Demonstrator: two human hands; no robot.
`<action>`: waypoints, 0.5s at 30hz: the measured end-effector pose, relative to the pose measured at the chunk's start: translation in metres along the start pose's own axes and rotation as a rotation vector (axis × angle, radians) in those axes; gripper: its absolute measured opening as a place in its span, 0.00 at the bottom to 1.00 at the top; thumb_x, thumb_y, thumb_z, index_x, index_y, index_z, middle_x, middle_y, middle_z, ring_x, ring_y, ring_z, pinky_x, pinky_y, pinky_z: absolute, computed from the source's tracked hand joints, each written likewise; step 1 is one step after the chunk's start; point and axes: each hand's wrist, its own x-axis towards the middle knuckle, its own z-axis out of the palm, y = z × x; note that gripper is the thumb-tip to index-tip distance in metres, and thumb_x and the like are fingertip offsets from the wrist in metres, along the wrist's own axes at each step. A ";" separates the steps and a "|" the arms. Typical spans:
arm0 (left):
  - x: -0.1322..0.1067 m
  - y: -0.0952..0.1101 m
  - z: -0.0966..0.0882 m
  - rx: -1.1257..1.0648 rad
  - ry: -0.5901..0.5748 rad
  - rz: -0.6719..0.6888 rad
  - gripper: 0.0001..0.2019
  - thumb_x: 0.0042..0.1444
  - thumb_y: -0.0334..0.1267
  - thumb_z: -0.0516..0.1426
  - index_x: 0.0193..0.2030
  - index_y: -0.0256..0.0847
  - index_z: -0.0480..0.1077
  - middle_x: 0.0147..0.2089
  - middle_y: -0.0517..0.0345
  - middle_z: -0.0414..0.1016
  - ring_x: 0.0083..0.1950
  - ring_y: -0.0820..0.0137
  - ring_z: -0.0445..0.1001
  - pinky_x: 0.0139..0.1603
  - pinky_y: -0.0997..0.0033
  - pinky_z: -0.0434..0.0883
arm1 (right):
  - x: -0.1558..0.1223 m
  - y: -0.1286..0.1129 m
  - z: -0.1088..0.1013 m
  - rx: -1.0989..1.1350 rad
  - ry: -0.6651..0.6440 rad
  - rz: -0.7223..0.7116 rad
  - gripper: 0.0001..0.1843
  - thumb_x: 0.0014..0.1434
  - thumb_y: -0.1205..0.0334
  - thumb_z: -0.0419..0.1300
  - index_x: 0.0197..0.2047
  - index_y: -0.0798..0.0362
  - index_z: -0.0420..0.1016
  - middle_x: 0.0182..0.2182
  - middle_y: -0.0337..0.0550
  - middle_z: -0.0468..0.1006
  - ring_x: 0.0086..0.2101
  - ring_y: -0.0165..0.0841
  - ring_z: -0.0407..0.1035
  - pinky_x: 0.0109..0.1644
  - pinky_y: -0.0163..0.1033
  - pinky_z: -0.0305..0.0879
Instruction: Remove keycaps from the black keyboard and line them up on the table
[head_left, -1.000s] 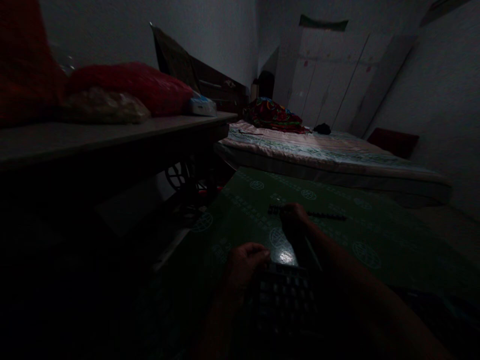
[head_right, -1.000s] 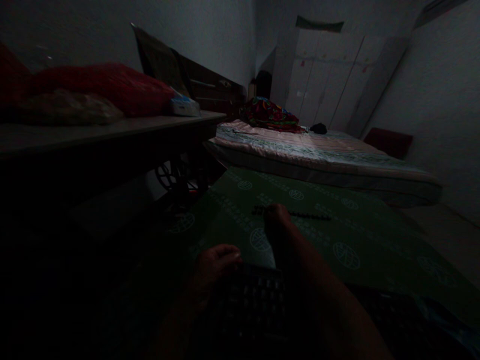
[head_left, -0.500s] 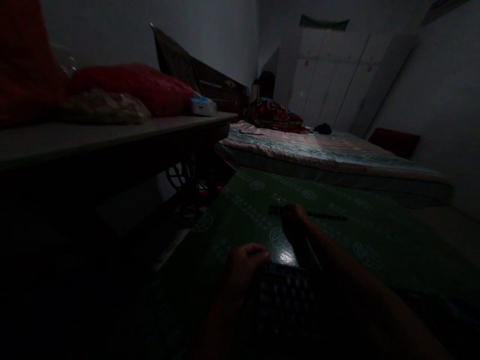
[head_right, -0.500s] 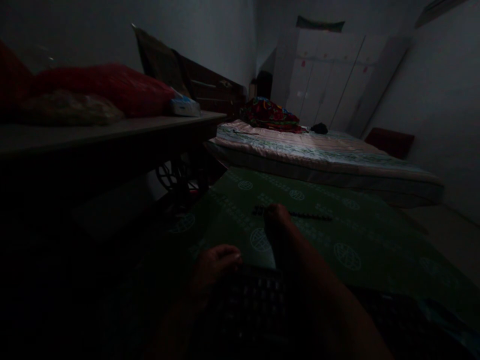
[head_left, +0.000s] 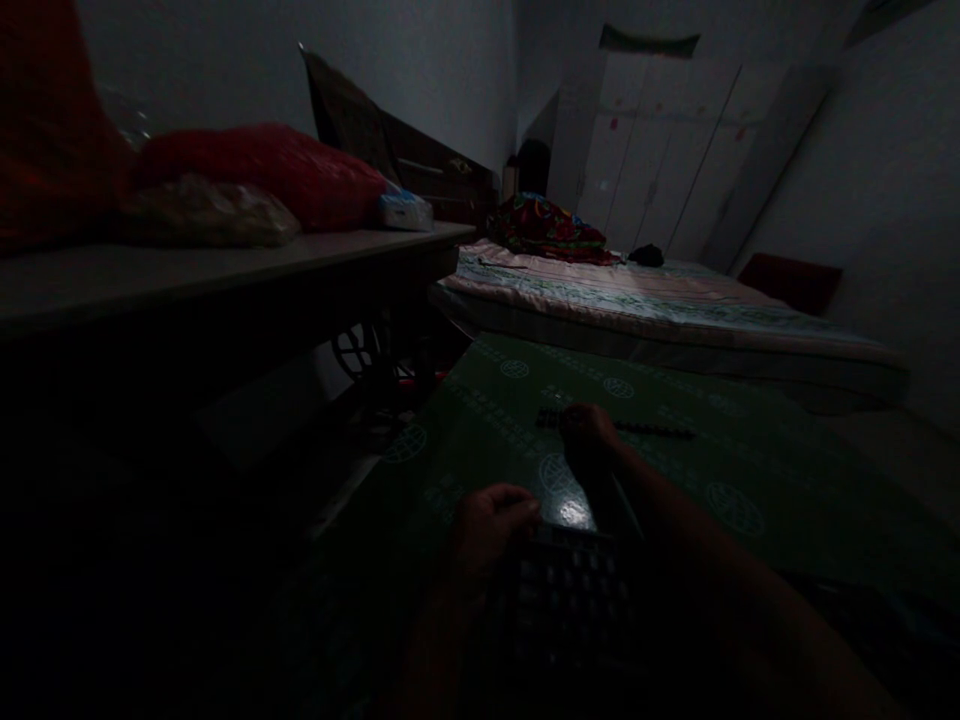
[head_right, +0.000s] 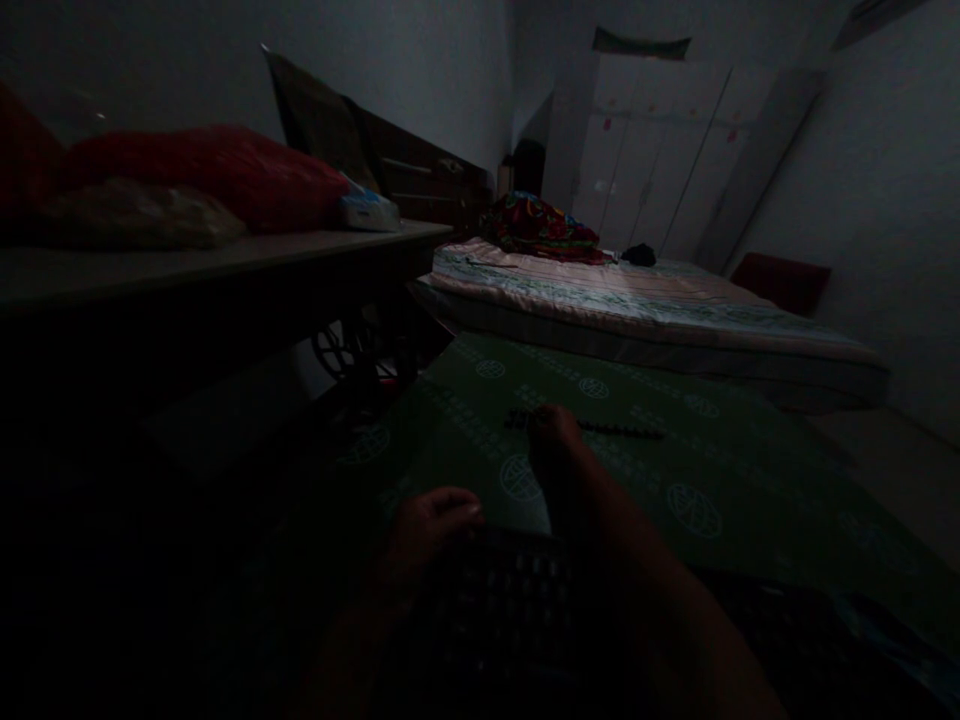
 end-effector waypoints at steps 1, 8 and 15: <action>0.000 0.000 0.000 0.003 -0.003 0.005 0.09 0.37 0.37 0.60 0.27 0.35 0.71 0.22 0.59 0.72 0.22 0.75 0.68 0.25 0.76 0.63 | 0.000 0.000 -0.002 0.007 0.014 0.002 0.12 0.45 0.64 0.59 0.35 0.53 0.76 0.31 0.42 0.77 0.32 0.33 0.70 0.31 0.30 0.61; 0.001 0.001 0.001 0.081 0.011 0.028 0.09 0.38 0.37 0.59 0.28 0.35 0.71 0.24 0.58 0.73 0.24 0.74 0.69 0.26 0.76 0.63 | -0.025 -0.017 -0.041 0.126 0.073 0.012 0.30 0.59 0.46 0.40 0.34 0.60 0.74 0.19 0.45 0.73 0.20 0.28 0.66 0.22 0.29 0.58; -0.006 0.008 0.007 0.255 0.039 0.093 0.09 0.36 0.37 0.60 0.26 0.35 0.72 0.23 0.59 0.72 0.26 0.72 0.69 0.28 0.74 0.63 | -0.108 -0.036 -0.072 0.428 0.333 -0.130 0.32 0.57 0.40 0.41 0.27 0.58 0.72 0.15 0.41 0.69 0.18 0.26 0.63 0.22 0.29 0.58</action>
